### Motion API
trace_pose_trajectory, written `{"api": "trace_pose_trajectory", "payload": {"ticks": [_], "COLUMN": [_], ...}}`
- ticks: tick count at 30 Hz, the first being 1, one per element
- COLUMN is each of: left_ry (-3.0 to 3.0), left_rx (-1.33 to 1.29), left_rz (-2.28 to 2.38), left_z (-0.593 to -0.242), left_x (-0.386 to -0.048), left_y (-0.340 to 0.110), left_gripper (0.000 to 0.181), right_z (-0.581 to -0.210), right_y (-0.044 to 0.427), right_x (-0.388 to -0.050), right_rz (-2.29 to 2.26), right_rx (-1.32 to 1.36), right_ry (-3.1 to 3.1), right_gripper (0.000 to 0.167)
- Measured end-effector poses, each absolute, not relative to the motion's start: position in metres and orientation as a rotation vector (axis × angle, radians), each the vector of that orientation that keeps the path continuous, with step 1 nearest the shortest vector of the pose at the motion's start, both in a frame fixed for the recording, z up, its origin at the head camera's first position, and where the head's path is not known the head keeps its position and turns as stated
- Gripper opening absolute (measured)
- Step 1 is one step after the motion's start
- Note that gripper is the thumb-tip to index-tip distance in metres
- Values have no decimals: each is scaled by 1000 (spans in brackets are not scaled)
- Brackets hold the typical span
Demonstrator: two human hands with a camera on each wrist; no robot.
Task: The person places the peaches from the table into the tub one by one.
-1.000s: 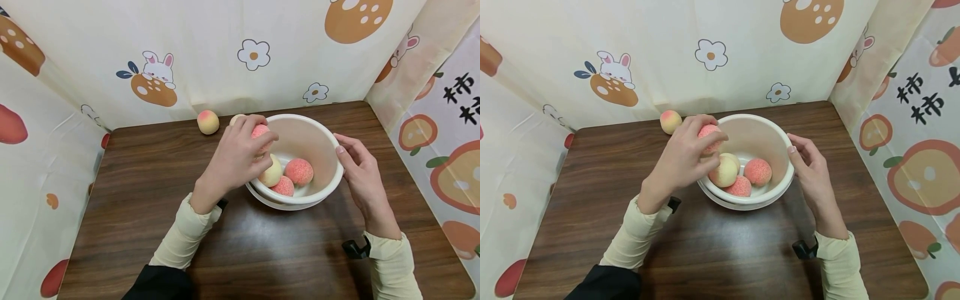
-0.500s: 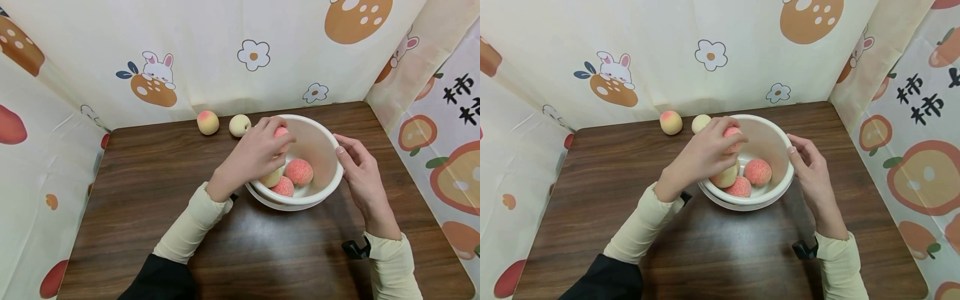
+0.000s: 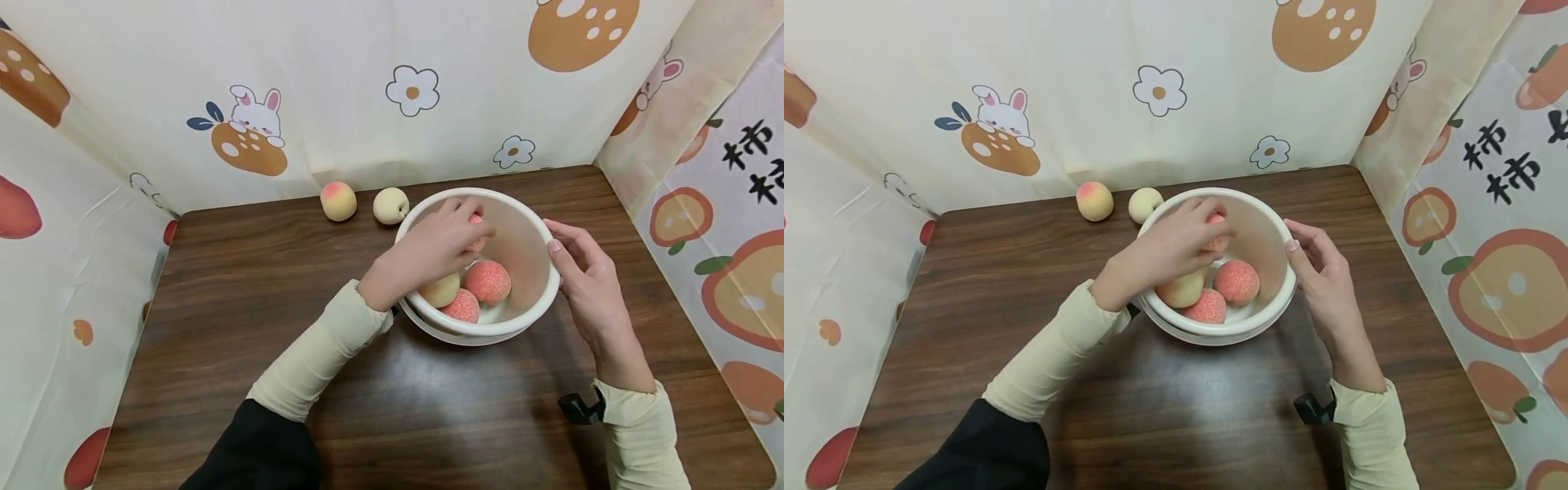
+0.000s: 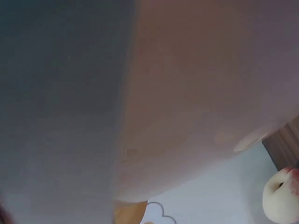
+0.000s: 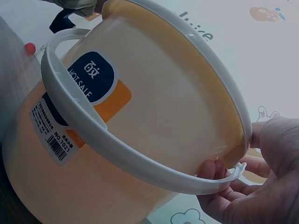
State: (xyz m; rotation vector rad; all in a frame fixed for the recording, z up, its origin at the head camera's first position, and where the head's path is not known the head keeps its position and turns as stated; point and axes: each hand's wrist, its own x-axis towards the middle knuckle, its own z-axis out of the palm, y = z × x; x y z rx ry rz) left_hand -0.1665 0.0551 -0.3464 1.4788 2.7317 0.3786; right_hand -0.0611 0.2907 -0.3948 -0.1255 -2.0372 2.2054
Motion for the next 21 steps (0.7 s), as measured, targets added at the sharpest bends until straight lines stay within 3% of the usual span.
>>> {"api": "trace_pose_trajectory", "payload": {"ticks": [7,11,21], "left_ry": [2658,2670,2686], "left_rx": [1513,1498,1462], "left_rz": [252,262,230], "left_z": [-350,-352,-354], "left_x": [-173,-173,-174], "left_y": [67,71,74], "left_gripper": [25,18,20], "right_z": [-394,-393,-394], "right_y": [291,290,289], "right_x": [-61,-61,-61], "right_rz": [2207,2206,2218], "right_rx": [-123,-121,-131], "right_ry": [-2034,-2023,-2015], "right_gripper": [41,41,42]}}
